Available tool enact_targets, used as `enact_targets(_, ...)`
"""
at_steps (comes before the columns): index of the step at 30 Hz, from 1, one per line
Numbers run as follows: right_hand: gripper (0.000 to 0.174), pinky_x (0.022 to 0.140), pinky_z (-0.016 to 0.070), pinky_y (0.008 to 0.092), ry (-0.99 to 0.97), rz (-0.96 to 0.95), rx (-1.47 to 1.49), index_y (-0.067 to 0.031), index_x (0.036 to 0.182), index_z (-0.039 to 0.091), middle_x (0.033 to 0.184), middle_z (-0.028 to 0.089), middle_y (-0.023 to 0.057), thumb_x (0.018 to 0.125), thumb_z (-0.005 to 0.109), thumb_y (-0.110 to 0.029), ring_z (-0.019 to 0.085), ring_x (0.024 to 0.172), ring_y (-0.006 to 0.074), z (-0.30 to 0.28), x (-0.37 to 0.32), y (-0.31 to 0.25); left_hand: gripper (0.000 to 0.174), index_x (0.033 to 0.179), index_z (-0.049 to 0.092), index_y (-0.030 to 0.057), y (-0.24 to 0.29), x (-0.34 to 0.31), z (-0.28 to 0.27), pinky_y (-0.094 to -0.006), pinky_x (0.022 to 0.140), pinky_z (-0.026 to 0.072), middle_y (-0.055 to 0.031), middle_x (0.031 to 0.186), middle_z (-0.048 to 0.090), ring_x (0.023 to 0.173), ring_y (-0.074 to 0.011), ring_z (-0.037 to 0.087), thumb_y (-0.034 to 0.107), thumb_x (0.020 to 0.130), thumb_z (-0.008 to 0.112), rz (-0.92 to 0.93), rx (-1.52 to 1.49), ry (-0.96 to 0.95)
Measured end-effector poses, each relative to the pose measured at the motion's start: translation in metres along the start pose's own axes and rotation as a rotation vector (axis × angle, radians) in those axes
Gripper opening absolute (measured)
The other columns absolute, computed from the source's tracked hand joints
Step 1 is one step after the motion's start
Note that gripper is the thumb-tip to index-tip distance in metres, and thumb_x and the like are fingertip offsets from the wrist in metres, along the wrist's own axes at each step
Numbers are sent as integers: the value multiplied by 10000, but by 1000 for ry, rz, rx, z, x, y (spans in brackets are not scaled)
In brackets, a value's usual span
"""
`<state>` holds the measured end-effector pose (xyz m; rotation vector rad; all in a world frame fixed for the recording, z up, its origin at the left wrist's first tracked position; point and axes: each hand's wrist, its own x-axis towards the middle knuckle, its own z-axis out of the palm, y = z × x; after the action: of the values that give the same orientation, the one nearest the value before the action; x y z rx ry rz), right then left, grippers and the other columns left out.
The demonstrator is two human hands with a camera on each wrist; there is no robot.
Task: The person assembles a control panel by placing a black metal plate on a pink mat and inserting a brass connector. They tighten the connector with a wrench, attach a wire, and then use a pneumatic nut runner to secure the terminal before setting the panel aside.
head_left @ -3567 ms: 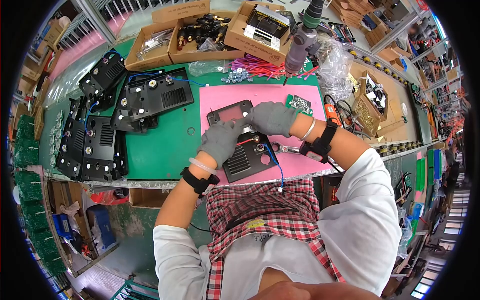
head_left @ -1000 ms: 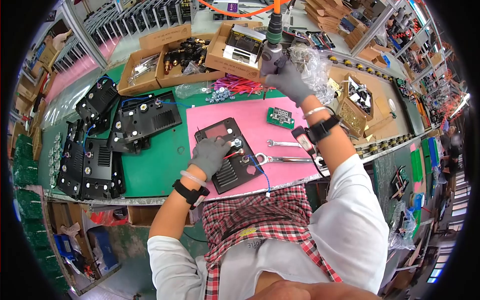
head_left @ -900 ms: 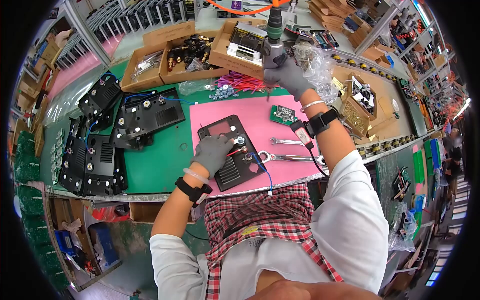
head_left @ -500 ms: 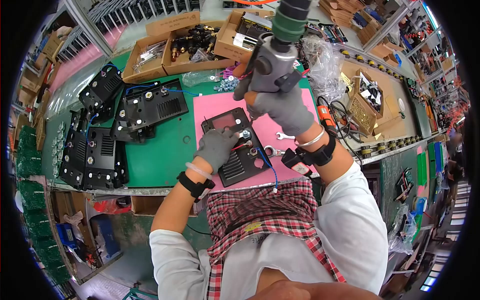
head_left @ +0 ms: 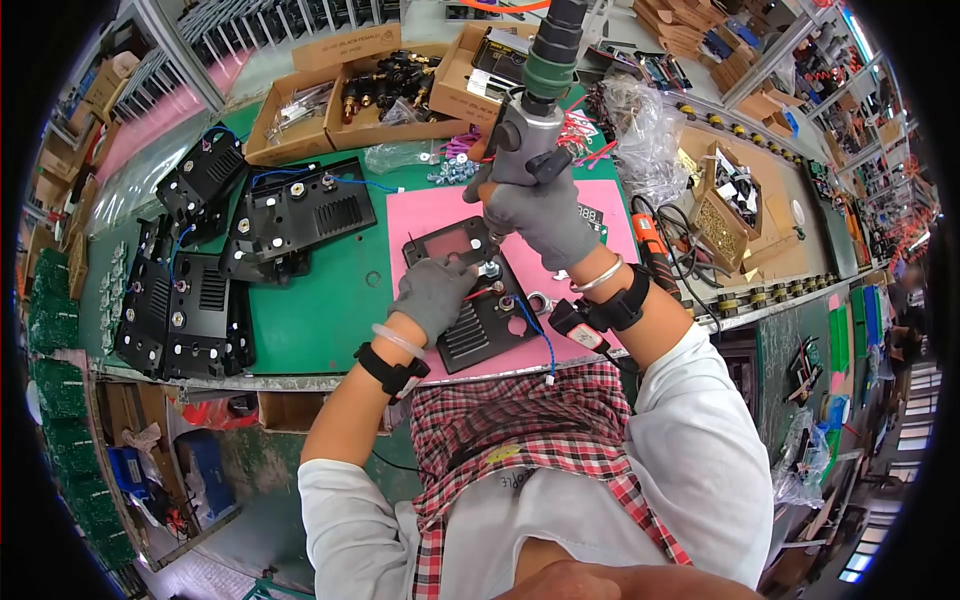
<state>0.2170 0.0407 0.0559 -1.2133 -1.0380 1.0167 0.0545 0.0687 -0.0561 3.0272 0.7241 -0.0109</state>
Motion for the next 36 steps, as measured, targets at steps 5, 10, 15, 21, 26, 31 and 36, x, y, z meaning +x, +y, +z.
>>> enact_targets(5, 421, 624, 486, 244, -37, -44, 84, -37, 1044, 511, 902, 590, 22, 645, 645, -39, 558, 723, 82, 1, 0, 2, 372, 1135, 570, 180, 1, 0, -2, -369, 694, 494, -75, 1088, 594, 902, -249, 577, 145, 774, 489, -4, -6, -4)
enact_targets(10, 403, 648, 477, 245, -14, 5, 1, -34, 1044, 495, 905, 578, 22, 661, 618, -13, 554, 750, 85, 3, -5, -5, 366, 1128, 575, 179, 0, -1, 5, -367, 696, 494, -58, 1089, 592, 899, -247, 577, 149, 773, 491, 5, -5, 41)
enact_targets(15, 403, 671, 471, 249, -56, -7, 32, -36, 1046, 490, 885, 576, 16, 664, 619, -39, 550, 779, 90, 4, -3, -2, 366, 1127, 578, 180, 1, 1, 2, -364, 703, 492, -52, 1093, 589, 905, -244, 574, 151, 771, 496, -14, -7, -8)
enact_targets(21, 321, 591, 456, 249, -33, 6, -62, -42, 964, 534, 792, 580, 22, 658, 630, -61, 544, 698, 96, 2, 3, 6, 353, 1087, 586, 153, 2, 1, 0, -368, 704, 487, -77, 1080, 590, 901, -250, 570, 125, 744, 506, -11, -23, -21)
enact_targets(26, 225, 531, 447, 272, 74, -131, -107, -27, 849, 539, 696, 565, 1, 658, 647, -76, 514, 573, 105, 6, 21, 40, 297, 982, 601, 93, -4, -4, 12, -410, 812, 441, -150, 1092, 566, 985, -310, 542, 113, 693, 535, 26, -111, 83)
enact_targets(31, 539, 653, 487, 302, -70, -405, -125, -66, 1214, 440, 852, 578, 100, 697, 587, -106, 567, 748, 164, 14, 36, 52, 342, 1027, 590, 96, -10, 5, 18, -430, 786, 445, -152, 1090, 579, 929, -341, 554, 93, 689, 537, 87, -88, 51)
enact_targets(36, 539, 619, 493, 349, -69, 49, -232, -69, 1089, 456, 846, 584, 127, 575, 618, -82, 613, 773, 267, 9, 10, -2, 310, 1045, 584, 110, -13, 7, 16, -415, 754, 459, -144, 1041, 603, 890, -328, 568, 107, 742, 521, 62, -22, -2)
